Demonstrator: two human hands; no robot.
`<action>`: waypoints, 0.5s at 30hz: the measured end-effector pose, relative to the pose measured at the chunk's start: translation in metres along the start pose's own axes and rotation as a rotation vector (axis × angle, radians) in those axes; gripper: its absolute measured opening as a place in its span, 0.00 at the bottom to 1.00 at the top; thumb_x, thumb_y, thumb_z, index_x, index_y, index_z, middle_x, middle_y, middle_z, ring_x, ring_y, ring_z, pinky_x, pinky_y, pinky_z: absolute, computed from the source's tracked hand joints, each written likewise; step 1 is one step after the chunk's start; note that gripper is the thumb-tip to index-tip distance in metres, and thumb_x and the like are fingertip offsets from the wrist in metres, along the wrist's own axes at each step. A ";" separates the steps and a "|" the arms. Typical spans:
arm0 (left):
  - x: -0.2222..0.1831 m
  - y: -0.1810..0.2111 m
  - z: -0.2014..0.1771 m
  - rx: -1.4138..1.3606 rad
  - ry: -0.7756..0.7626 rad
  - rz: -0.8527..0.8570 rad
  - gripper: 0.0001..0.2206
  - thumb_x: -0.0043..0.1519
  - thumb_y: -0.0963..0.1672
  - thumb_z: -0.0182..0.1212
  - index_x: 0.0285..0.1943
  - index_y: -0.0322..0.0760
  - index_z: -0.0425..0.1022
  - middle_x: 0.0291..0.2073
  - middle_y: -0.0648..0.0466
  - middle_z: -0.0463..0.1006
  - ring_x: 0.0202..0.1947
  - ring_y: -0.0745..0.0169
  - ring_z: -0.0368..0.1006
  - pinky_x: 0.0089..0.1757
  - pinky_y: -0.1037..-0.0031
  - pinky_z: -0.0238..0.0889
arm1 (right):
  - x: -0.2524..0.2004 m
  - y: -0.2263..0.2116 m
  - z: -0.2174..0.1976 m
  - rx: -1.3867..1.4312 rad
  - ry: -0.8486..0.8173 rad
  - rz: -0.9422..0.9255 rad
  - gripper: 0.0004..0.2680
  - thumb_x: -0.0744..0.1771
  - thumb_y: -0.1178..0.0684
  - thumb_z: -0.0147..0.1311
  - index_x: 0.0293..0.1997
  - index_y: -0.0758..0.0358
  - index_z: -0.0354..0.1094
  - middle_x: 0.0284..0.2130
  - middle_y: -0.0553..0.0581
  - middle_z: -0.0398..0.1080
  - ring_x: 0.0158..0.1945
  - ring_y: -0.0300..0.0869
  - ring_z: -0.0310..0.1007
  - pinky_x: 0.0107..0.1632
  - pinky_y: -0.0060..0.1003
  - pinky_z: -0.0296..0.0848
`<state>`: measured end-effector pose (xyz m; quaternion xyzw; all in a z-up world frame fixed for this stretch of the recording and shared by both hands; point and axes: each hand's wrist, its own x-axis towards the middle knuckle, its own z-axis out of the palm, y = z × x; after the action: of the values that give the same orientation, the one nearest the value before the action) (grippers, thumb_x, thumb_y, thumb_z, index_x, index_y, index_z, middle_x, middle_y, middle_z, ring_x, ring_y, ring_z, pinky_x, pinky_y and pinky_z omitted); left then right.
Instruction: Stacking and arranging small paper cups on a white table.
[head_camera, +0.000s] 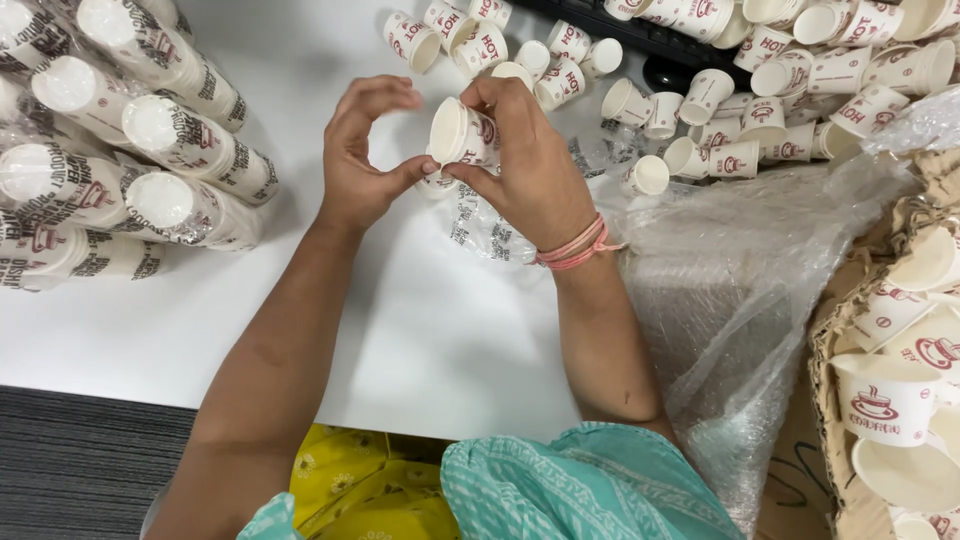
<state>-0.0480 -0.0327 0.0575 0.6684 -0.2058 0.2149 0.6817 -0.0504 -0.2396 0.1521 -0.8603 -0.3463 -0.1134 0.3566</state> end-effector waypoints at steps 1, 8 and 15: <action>0.000 0.002 0.000 -0.001 -0.001 0.000 0.25 0.54 0.47 0.81 0.57 0.37 0.76 0.56 0.54 0.74 0.67 0.55 0.68 0.67 0.60 0.61 | 0.001 -0.001 -0.003 -0.001 0.000 0.001 0.25 0.65 0.53 0.74 0.62 0.61 0.55 0.53 0.57 0.68 0.55 0.50 0.76 0.54 0.40 0.79; -0.007 -0.011 0.000 0.099 -0.070 0.082 0.06 0.60 0.40 0.74 0.43 0.39 0.81 0.46 0.53 0.80 0.65 0.54 0.68 0.60 0.64 0.65 | 0.004 -0.002 -0.013 0.028 -0.026 -0.018 0.22 0.65 0.54 0.72 0.64 0.61 0.67 0.53 0.57 0.71 0.52 0.47 0.79 0.53 0.37 0.81; -0.005 -0.053 -0.023 -0.476 0.413 -0.222 0.03 0.68 0.41 0.64 0.44 0.35 0.78 0.39 0.55 0.81 0.46 0.64 0.74 0.57 0.67 0.69 | 0.002 -0.006 -0.034 -0.056 0.033 0.016 0.18 0.65 0.61 0.69 0.62 0.58 0.70 0.57 0.55 0.68 0.45 0.42 0.73 0.49 0.35 0.76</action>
<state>-0.0220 -0.0100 0.0105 0.4511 -0.0336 0.2160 0.8653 -0.0507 -0.2590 0.1806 -0.8707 -0.3301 -0.1345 0.3389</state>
